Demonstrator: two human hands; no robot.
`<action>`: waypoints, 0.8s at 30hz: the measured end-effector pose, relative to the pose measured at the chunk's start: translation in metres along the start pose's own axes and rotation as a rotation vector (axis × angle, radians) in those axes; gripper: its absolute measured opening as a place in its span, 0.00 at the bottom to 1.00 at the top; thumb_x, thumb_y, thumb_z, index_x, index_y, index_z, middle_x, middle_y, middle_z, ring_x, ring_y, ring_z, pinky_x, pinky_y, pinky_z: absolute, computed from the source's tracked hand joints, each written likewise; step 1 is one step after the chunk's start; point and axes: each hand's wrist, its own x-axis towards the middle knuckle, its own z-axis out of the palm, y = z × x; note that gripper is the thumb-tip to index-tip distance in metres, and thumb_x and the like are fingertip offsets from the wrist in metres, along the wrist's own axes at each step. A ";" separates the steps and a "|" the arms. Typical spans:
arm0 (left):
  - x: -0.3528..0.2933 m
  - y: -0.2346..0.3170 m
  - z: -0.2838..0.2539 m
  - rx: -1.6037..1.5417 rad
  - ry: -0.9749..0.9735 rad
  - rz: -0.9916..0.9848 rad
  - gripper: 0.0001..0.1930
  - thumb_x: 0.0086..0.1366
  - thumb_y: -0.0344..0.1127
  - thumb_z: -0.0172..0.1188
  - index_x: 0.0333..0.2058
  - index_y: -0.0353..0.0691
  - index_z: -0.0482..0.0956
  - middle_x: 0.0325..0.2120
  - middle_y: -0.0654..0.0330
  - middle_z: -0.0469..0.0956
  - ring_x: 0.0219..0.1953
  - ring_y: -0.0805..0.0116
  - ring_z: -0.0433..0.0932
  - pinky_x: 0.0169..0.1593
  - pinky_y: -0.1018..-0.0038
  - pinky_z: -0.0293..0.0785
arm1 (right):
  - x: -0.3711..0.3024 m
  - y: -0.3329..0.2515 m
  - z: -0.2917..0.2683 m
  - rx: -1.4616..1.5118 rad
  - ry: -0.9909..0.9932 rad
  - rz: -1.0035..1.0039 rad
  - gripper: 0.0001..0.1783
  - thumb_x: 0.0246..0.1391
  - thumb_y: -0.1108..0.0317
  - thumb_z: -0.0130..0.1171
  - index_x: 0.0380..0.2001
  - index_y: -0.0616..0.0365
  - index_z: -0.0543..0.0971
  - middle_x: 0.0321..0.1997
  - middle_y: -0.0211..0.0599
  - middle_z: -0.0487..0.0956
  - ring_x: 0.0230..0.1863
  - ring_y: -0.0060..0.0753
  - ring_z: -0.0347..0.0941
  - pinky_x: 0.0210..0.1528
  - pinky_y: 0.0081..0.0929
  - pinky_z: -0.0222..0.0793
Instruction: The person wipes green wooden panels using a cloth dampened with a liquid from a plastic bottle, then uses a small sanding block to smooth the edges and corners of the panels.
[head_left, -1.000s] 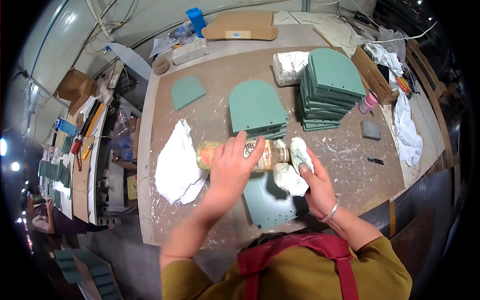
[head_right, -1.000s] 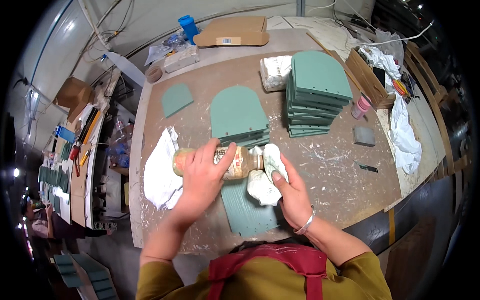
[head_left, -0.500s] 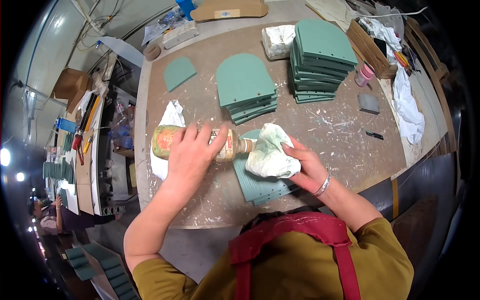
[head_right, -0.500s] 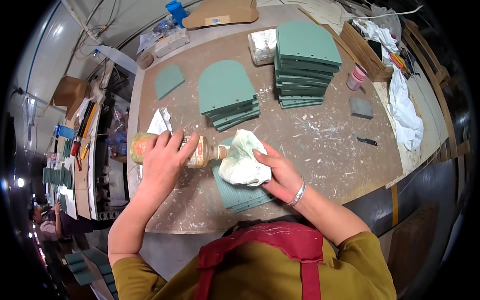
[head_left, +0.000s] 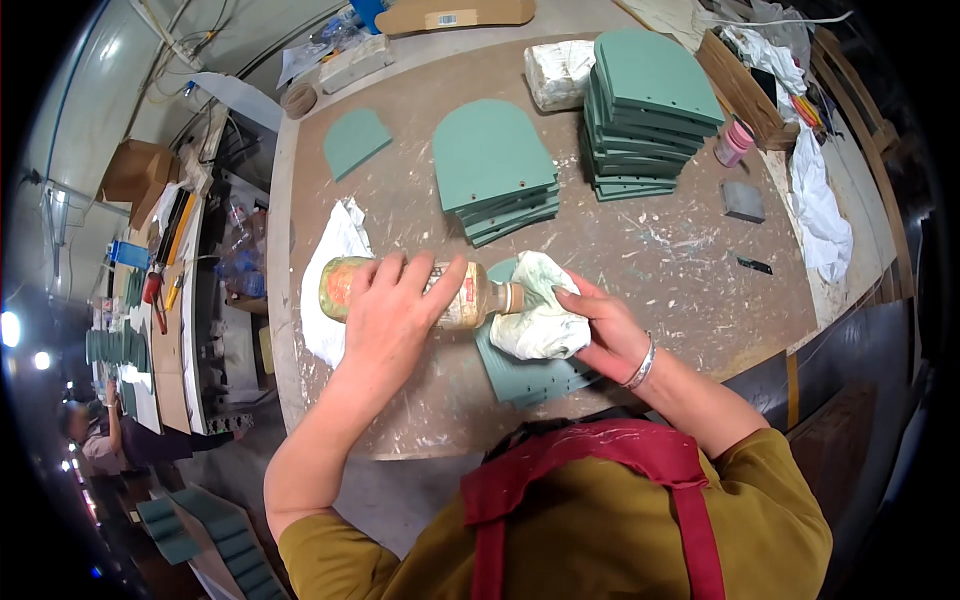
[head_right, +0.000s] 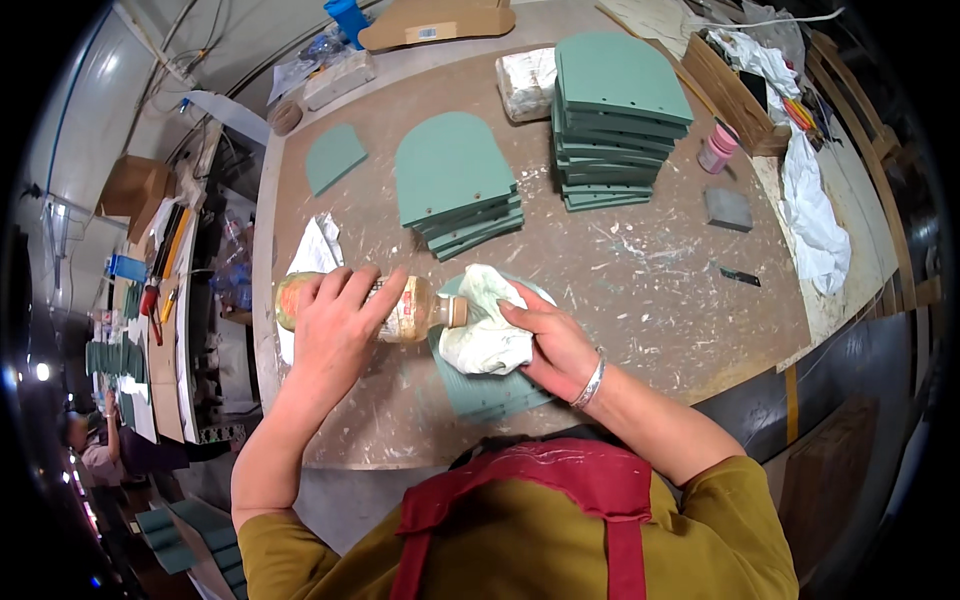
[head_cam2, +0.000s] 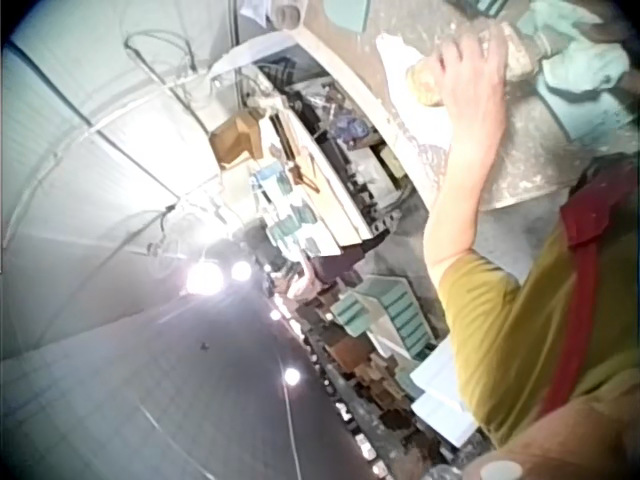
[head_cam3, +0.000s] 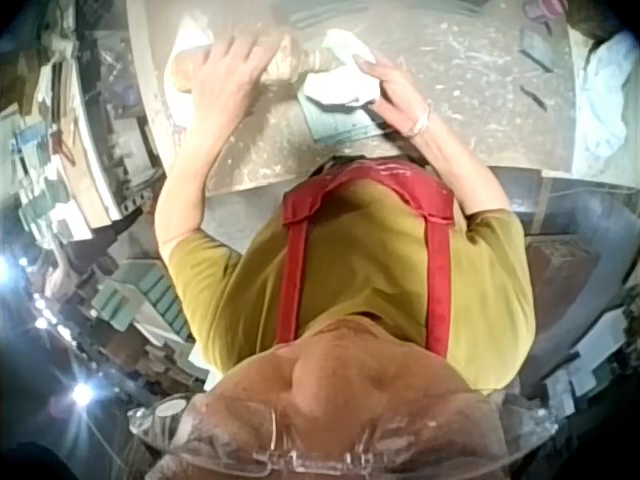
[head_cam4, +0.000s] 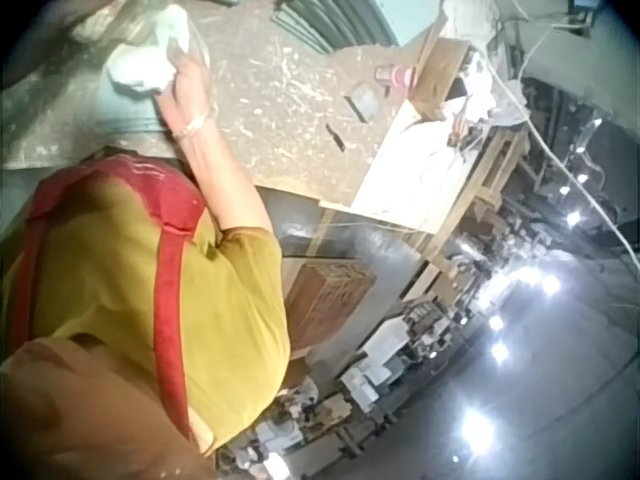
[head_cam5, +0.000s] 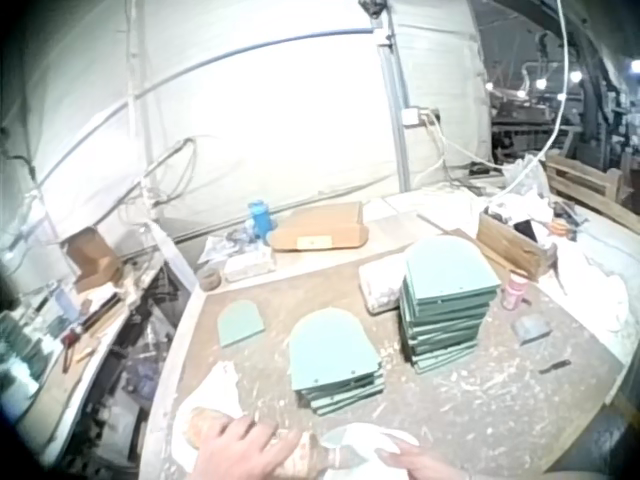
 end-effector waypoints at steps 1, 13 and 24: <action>0.001 -0.003 0.004 0.001 0.004 0.005 0.25 0.50 0.25 0.57 0.50 0.48 0.75 0.42 0.61 0.75 0.44 0.62 0.74 0.47 0.66 0.66 | 0.002 -0.001 0.000 0.000 0.000 -0.007 0.26 0.65 0.73 0.44 0.66 0.59 0.58 0.63 0.40 0.67 0.62 0.35 0.67 0.63 0.34 0.65; 0.028 -0.052 0.093 -0.933 0.402 -0.645 0.33 0.50 0.28 0.70 0.55 0.35 0.68 0.48 0.54 0.75 0.52 0.61 0.75 0.56 0.69 0.68 | 0.091 -0.022 0.056 0.212 -0.237 -0.054 0.25 0.63 0.69 0.49 0.63 0.54 0.63 0.61 0.40 0.69 0.61 0.39 0.67 0.62 0.42 0.65; 0.048 -0.086 0.179 -1.138 0.622 -0.884 0.32 0.51 0.34 0.71 0.51 0.33 0.64 0.46 0.52 0.74 0.49 0.60 0.73 0.55 0.69 0.67 | 0.015 -0.100 -0.061 0.179 0.122 -0.322 0.23 0.62 0.65 0.51 0.58 0.62 0.66 0.58 0.45 0.72 0.59 0.45 0.70 0.63 0.45 0.66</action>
